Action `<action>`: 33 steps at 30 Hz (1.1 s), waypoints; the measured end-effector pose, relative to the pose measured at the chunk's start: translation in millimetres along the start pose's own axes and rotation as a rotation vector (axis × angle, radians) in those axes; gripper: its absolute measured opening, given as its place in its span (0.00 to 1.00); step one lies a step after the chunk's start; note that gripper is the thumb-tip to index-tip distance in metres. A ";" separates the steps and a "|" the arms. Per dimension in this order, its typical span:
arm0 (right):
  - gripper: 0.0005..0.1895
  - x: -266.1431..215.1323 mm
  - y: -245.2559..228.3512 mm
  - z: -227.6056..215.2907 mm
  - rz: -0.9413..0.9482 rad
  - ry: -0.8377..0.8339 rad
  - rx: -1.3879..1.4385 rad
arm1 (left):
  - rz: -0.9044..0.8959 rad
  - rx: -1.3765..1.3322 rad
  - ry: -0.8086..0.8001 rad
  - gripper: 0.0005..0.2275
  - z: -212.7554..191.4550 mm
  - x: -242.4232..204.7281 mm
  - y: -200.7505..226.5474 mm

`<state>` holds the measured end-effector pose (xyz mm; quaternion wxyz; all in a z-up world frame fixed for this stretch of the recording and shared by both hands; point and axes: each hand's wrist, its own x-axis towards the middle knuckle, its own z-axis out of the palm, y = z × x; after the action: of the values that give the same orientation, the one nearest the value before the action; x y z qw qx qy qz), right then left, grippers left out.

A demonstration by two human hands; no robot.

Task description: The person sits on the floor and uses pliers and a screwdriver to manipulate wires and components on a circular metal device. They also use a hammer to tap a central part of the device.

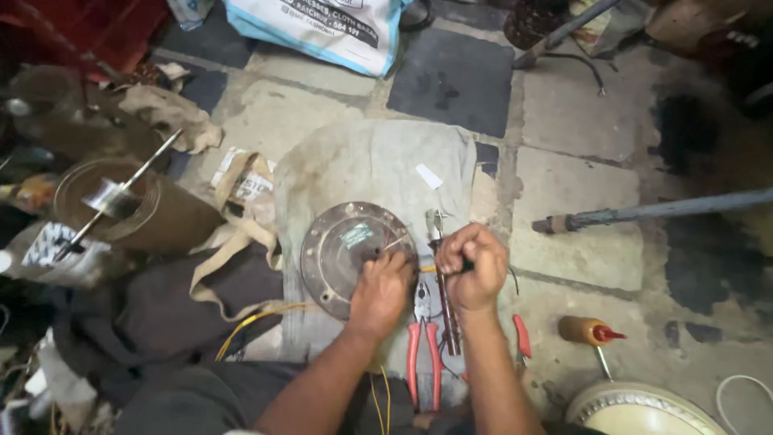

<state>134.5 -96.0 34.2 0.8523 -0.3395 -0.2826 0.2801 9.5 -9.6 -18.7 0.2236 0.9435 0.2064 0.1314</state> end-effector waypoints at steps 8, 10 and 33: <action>0.10 -9.7 10.6 56.0 -0.167 0.485 -0.418 | 0.040 0.025 0.096 0.08 -1.0 -9.1 -7.0; 0.08 -8.5 15.3 56.1 -0.171 0.442 -0.378 | 0.005 0.010 0.027 0.08 -4.2 -9.9 -7.1; 0.20 -2.6 8.1 14.1 0.000 0.098 -0.213 | 0.037 0.031 0.101 0.07 7.4 -4.2 -10.0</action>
<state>121.0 -86.8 36.1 0.8242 -0.4414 -0.2687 0.2316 5.0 -6.0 -30.5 0.1957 0.9427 0.2018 0.1795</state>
